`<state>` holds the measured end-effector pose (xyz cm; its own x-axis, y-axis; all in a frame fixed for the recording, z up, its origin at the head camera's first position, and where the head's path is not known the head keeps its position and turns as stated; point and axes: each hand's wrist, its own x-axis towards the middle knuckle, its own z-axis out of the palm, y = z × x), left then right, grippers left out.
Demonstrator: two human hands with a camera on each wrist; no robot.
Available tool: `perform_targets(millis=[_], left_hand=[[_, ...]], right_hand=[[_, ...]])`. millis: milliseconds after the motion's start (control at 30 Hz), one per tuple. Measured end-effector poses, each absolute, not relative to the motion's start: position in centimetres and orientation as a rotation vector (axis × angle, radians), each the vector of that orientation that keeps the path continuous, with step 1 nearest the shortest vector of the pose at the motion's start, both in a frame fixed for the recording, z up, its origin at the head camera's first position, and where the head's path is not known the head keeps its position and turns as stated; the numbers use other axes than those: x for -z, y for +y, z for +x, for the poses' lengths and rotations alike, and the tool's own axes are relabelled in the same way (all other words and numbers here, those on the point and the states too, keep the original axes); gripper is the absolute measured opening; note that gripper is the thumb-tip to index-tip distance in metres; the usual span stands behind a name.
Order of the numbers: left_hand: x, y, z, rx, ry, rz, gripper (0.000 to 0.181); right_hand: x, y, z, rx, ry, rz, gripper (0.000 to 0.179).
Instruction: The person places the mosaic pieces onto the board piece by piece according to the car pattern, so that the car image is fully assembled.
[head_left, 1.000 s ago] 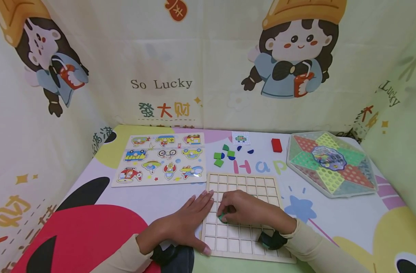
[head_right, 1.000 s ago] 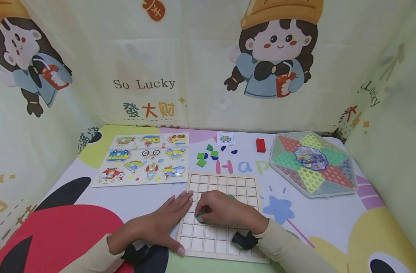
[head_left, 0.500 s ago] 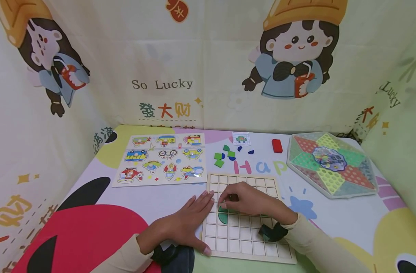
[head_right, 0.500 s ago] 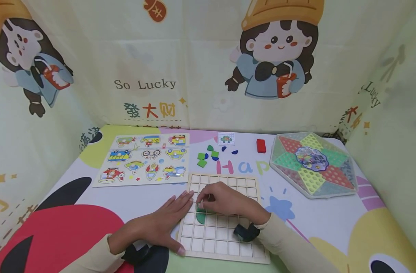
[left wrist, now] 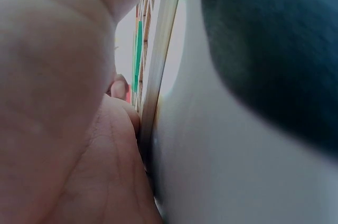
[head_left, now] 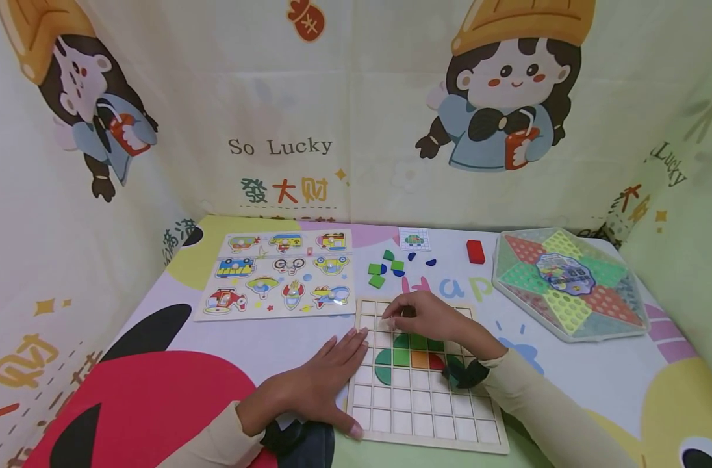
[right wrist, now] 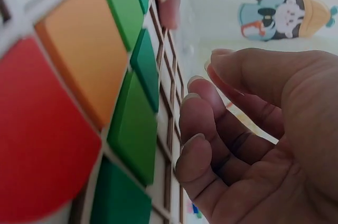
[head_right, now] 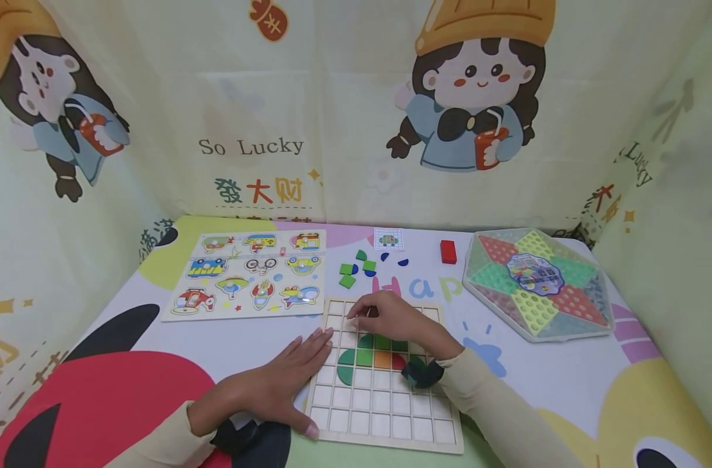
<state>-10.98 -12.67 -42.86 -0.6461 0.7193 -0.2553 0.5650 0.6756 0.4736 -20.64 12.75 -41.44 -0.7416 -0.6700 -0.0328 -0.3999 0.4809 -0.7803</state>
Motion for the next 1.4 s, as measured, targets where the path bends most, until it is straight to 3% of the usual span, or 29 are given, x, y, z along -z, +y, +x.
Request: perform_targets(millis=[867,1400], left_hand=[[42.8,-12.7,-10.9,-0.517,2.465,1.019,0.12],[42.8,-12.7,-10.9,-0.524,2.46,1.006,0.12]], right_hand=[[42.1,14.0,-26.1,1.293,2.649,-0.43,0.015],[42.6,12.6,-28.9,1.314,2.678,-0.302,0.039]])
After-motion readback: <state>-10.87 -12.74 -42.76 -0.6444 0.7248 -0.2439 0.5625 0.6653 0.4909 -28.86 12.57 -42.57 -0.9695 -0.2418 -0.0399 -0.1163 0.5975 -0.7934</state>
